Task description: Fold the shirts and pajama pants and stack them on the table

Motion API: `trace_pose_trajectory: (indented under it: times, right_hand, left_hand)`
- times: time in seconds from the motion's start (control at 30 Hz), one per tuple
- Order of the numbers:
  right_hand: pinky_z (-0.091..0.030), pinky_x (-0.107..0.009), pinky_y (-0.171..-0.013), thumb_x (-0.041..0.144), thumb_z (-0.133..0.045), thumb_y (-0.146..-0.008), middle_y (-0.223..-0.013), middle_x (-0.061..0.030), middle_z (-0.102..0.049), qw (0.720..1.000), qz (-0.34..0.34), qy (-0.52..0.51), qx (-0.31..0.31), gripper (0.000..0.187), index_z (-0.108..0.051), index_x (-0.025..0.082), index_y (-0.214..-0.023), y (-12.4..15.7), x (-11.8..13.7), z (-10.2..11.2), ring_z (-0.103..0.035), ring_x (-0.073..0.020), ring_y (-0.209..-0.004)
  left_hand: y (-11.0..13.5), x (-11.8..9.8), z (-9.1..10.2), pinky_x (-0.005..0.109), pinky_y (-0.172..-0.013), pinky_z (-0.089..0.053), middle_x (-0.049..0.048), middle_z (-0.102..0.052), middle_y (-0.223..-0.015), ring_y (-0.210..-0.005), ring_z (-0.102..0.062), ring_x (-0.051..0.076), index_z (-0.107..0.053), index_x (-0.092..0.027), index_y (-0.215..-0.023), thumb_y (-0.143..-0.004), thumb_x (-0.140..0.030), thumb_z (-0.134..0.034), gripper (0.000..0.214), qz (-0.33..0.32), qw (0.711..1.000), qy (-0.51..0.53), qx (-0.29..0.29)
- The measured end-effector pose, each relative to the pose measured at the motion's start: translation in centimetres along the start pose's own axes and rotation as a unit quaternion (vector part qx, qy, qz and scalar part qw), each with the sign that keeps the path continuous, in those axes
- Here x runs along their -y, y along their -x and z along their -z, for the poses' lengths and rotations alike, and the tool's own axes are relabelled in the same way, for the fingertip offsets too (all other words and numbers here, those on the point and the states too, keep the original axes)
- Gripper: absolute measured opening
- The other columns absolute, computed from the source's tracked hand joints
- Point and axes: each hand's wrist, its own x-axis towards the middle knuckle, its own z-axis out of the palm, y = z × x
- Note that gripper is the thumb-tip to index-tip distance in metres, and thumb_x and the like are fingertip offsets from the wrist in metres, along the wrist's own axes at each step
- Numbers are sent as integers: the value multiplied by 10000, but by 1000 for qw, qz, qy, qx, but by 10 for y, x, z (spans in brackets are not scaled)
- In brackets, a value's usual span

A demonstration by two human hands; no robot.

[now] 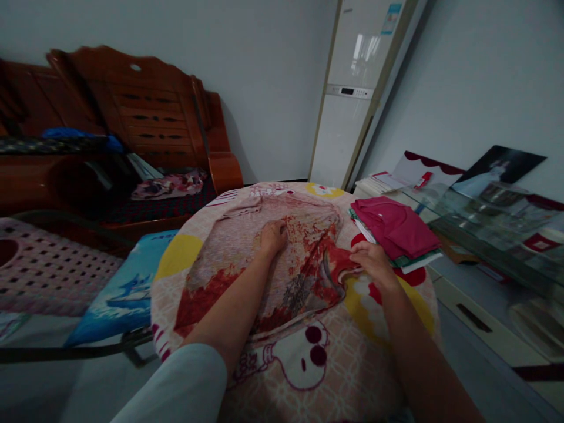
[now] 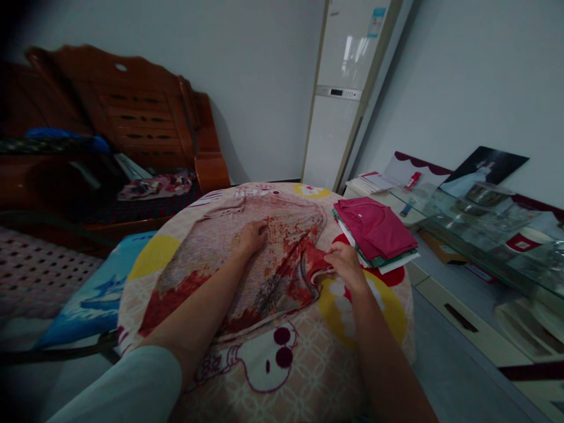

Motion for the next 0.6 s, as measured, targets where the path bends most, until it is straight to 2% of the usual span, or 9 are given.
trace_pose_trajectory:
  times: [0.1,0.17,0.27,0.33,0.4,0.47,0.6]
  right_hand:
    - [-439,-237,-495,183,-605,-651,-604,0,-652,994,2,82,-71,70,-585,210,-712,2,-9,37,-606,-164,-532]
    - [-470,-256,-567,164,-595,-672,-651,-27,-679,974,7,198,-106,63,-603,210,-715,7,-17,51,-647,-188,-611]
    - [-482,-288,-689,133,-601,-698,-773,-82,-721,907,7,406,-112,86,-633,209,-723,15,-30,55,-694,-237,-797]
    - [-471,-309,-698,141,-582,-744,-850,-115,-730,860,-9,501,-97,103,-654,209,-770,20,-38,53,-698,-262,-860]
    - [-457,-318,-682,154,-545,-790,-888,-136,-729,829,-22,551,-95,140,-668,207,-829,25,-44,52,-698,-271,-870]
    - [-444,-318,-672,173,-536,-809,-890,-142,-727,814,-21,570,-111,157,-676,207,-869,29,-45,54,-696,-272,-867]
    - [-423,-307,-644,252,-569,-817,-862,-115,-729,813,-2,556,-171,144,-689,240,-896,36,-34,69,-682,-258,-821]
  left_hand:
    - [0,0,0,312,-997,-450,92,-712,-1129,-1062,-632,228,-709,-186,-1109,-856,-232,-536,310,5,1000,1,3]
    - [0,0,0,312,-1005,-446,89,-711,-1137,-1075,-629,228,-707,-189,-1115,-854,-229,-542,311,5,1000,2,3]
    - [0,0,-1,321,-1011,-446,89,-710,-1135,-1082,-628,232,-713,-193,-1103,-850,-224,-545,305,5,1000,8,2]
    - [0,1,-1,325,-1015,-445,85,-712,-1132,-1081,-629,231,-715,-199,-1098,-846,-215,-544,304,5,1000,11,1]
    - [-1,2,-2,322,-1019,-442,82,-711,-1137,-1082,-628,225,-710,-200,-1109,-844,-207,-544,313,3,1000,13,0]
    - [-1,3,-2,315,-1016,-442,83,-709,-1143,-1084,-627,221,-702,-194,-1123,-843,-206,-547,321,0,1000,14,0]
    - [-1,2,-2,311,-1008,-447,84,-712,-1127,-1080,-629,219,-708,-191,-1103,-848,-214,-547,303,3,1000,10,1]
